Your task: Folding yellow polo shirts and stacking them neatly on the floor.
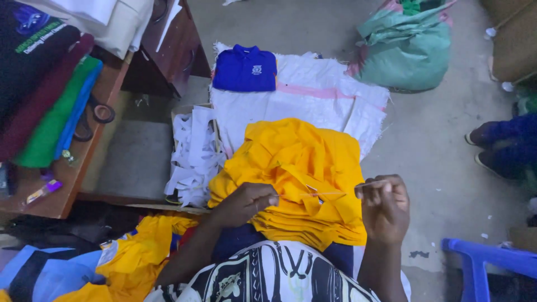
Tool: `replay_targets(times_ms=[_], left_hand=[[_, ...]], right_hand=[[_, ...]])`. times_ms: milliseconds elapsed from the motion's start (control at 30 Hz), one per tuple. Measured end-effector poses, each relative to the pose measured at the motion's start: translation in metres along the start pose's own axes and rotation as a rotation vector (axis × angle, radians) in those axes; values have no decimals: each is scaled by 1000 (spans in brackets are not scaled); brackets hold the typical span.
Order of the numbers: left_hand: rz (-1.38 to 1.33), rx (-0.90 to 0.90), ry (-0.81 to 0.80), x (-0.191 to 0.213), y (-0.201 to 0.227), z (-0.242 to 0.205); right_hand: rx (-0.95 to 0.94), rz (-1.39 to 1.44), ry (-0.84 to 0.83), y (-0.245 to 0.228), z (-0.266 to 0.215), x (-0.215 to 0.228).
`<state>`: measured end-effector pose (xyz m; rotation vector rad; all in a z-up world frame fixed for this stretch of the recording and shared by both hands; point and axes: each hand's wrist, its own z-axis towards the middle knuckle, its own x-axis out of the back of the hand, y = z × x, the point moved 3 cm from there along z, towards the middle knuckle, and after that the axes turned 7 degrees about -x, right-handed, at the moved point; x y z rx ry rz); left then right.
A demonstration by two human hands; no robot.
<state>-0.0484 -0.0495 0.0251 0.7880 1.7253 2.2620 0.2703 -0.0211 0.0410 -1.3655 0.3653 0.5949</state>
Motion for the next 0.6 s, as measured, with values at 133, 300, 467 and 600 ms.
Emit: replay_targets(times_ms=[133, 300, 467, 600], left_hand=[[193, -71, 118, 4, 56, -13], [-55, -210, -315, -35, 90, 2], [-150, -194, 132, 0, 35, 5], [28, 16, 564, 33, 21, 16]], right_hand=[[-90, -213, 167, 64, 3, 11], [-377, -410, -293, 102, -3, -71], [-551, -341, -729, 128, -34, -32], [-688, 524, -653, 101, -48, -11]])
